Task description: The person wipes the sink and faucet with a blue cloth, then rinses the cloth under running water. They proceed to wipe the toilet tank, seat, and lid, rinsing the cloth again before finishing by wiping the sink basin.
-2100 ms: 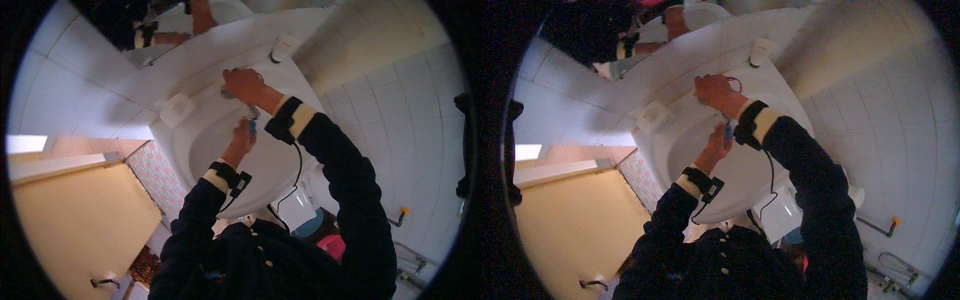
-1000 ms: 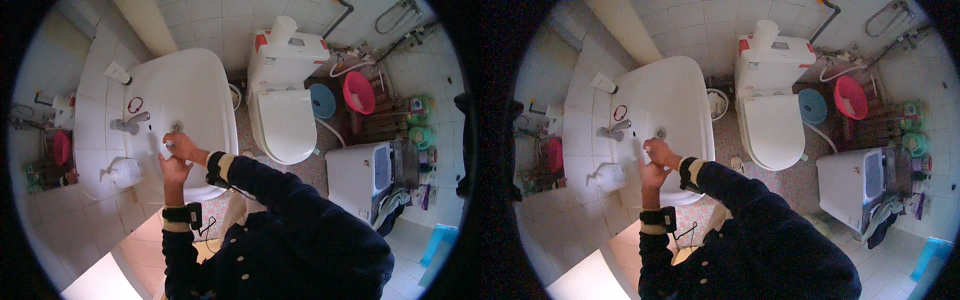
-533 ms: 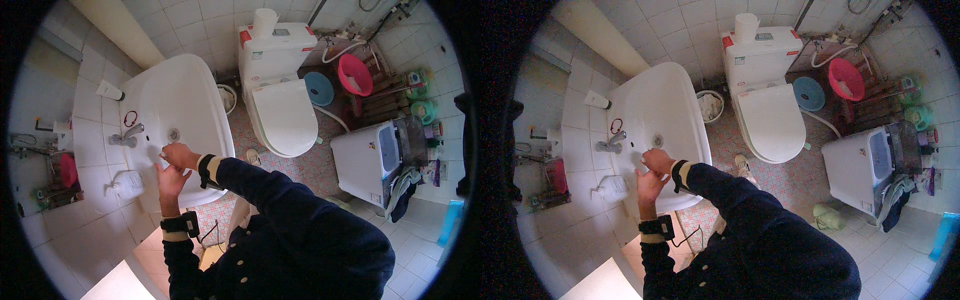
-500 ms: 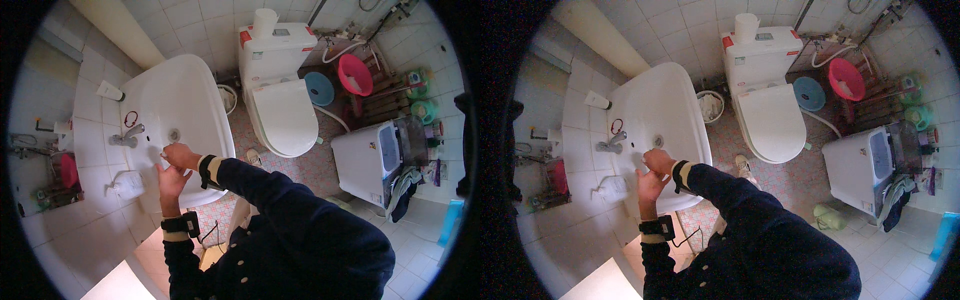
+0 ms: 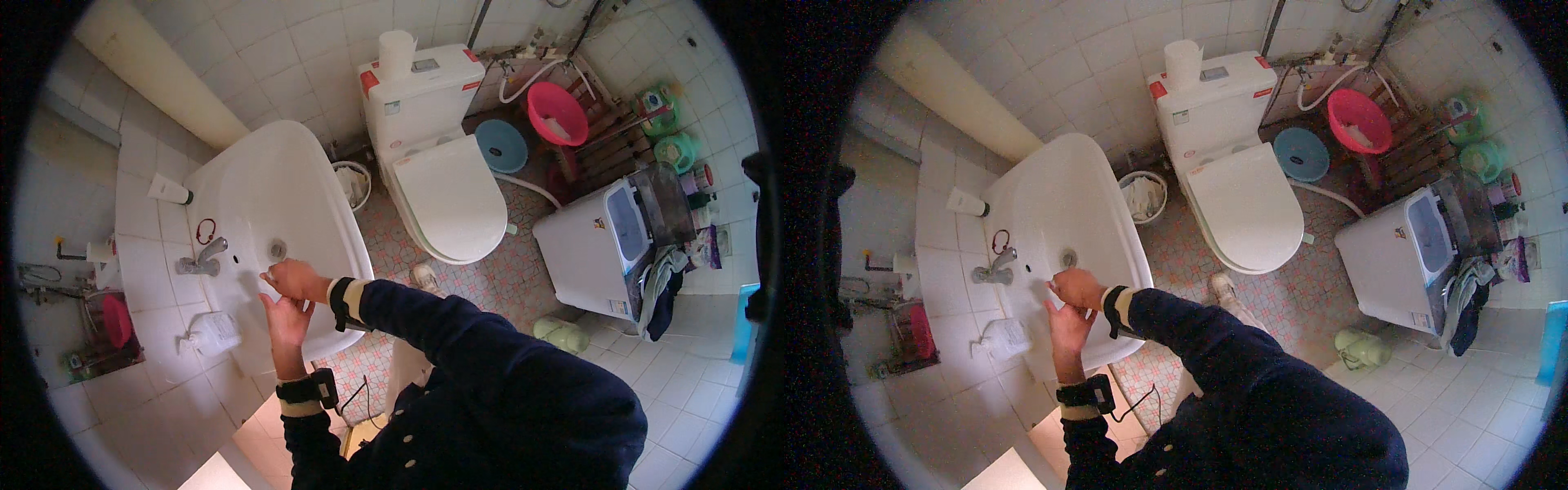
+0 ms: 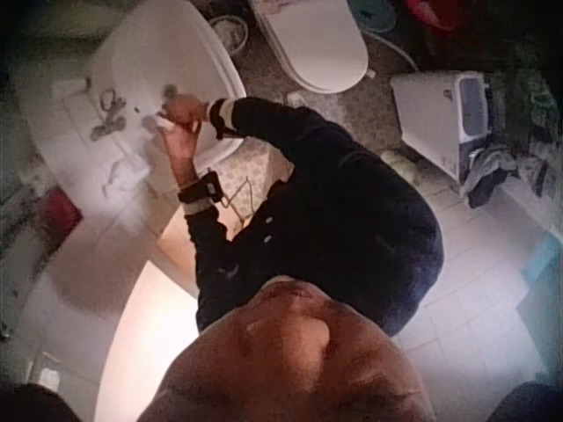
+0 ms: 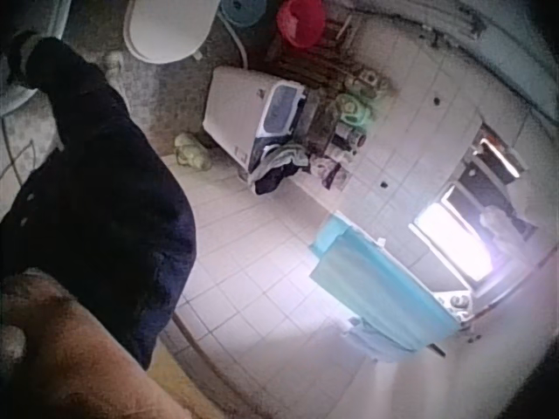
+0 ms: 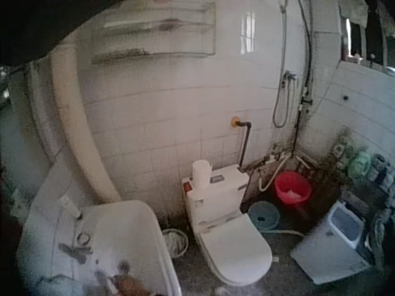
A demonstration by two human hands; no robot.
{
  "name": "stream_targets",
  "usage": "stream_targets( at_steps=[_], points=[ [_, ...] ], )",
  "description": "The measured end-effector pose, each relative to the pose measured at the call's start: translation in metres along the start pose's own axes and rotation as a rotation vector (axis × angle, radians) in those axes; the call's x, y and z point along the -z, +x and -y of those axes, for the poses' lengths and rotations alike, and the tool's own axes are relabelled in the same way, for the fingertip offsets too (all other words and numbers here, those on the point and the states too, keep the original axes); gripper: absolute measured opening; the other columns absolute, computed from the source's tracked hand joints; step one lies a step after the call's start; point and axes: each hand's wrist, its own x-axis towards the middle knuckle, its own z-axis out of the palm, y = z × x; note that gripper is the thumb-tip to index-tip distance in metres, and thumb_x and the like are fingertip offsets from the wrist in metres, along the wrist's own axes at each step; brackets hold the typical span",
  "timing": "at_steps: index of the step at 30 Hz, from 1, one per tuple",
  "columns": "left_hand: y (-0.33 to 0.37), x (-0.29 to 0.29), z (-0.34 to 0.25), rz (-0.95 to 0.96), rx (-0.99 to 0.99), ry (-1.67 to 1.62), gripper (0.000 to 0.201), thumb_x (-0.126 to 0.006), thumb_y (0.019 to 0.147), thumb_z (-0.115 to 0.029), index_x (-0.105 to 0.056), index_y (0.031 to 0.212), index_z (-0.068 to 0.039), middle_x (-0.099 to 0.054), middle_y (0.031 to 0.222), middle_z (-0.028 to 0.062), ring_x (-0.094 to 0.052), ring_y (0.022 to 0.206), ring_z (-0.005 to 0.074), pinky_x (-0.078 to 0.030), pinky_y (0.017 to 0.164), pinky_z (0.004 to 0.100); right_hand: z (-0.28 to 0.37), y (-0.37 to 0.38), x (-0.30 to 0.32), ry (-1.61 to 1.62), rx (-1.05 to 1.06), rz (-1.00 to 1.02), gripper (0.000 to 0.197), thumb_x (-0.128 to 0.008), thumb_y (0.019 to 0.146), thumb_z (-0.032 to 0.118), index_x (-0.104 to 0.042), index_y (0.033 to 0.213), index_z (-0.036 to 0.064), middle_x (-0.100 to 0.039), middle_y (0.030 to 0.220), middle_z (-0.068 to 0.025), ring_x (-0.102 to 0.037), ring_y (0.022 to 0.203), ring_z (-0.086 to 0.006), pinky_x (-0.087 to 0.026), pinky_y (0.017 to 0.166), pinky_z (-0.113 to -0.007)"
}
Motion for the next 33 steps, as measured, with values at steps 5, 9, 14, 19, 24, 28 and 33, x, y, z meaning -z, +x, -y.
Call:
stream_targets(
  at_steps=[5,9,14,19,24,28,33],
  points=[
    [-0.002,0.015,0.008,0.08,-0.266,0.078,0.047,-0.039,0.092,-0.042,-0.044,0.122,-0.006,-0.048,0.125,0.0067,-0.045,0.115,0.0186,-0.037,0.095,0.0341,0.009,-0.014,-0.003,-0.019,0.057,0.089,0.047,-0.038,0.089,0.05,-0.06,0.107,0.0125,-0.058,0.1,-0.017,-0.056,0.093,-0.0352,-0.045,0.079,-0.043],
    [-0.007,0.009,0.013,0.013,-0.387,0.036,0.025,-0.049,0.091,-0.025,-0.049,0.11,-0.01,-0.053,0.114,0.0058,-0.05,0.103,0.0184,-0.042,0.086,0.0327,0.002,-0.032,0.015,-0.248,0.186,-0.076,0.045,-0.039,0.089,0.048,-0.055,0.12,0.0203,-0.047,0.117,-0.0155,-0.049,0.105,-0.0339,-0.041,0.086,-0.039],
    [0.004,-0.052,0.04,-0.194,-0.487,-0.055,0.023,-0.057,0.086,-0.018,-0.052,0.107,-0.012,-0.054,0.111,0.0043,-0.051,0.1,0.0204,-0.041,0.086,0.0344,-0.055,-0.046,0.095,0.4,0.166,-0.034,0.035,-0.046,0.089,0.04,-0.062,0.109,0.016,-0.06,0.09,-0.0115,-0.057,0.079,-0.024,-0.047,0.071,-0.035],
    [0.044,-0.156,0.105,0.0,-0.514,0.068,0.023,-0.059,0.086,-0.017,-0.051,0.107,-0.011,-0.055,0.108,0.0017,-0.051,0.097,0.0152,-0.04,0.085,0.0313,-0.139,-0.094,0.199,1.175,-0.076,-0.026,0.037,-0.054,0.088,0.031,-0.059,0.106,-0.001,-0.062,0.085,-0.0053,-0.055,0.074,-0.0124,-0.046,0.063,-0.029],
    [0.118,-0.251,0.18,0.085,-0.032,0.128,0.026,-0.06,0.083,-0.011,-0.053,0.107,-0.005,-0.055,0.108,0.0059,-0.052,0.099,0.0196,-0.041,0.089,0.0367,-0.219,-0.146,0.305,0.971,-0.156,-0.062,0.034,-0.055,0.087,0.026,-0.057,0.106,-0.0017,-0.061,0.09,-0.0062,-0.056,0.075,-0.0122,-0.047,0.061,-0.028],
    [0.157,-0.316,0.227,0.18,-0.108,0.11,0.039,-0.058,0.081,-0.003,-0.046,0.118,-0.006,-0.055,0.109,0.0092,-0.054,0.098,0.0219,-0.044,0.084,0.0396,-0.294,-0.18,0.381,1.552,-0.188,-0.083,0.029,-0.051,0.089,0.027,-0.055,0.106,0.0045,-0.061,0.09,-0.0072,-0.06,0.075,-0.0171,-0.051,0.063,-0.03],
    [0.19,-0.397,0.266,0.13,-0.192,0.3,0.049,-0.06,0.08,-0.002,-0.041,0.125,-0.005,-0.054,0.108,0.0087,-0.054,0.098,0.0213,-0.046,0.08,0.0349,-0.354,-0.207,0.395,2.016,-0.1,-0.039,0.041,-0.043,0.091,0.034,-0.043,0.123,0.0079,-0.048,0.12,-0.0101,-0.048,0.106,-0.0261,-0.041,0.089,-0.04]
  ],
)
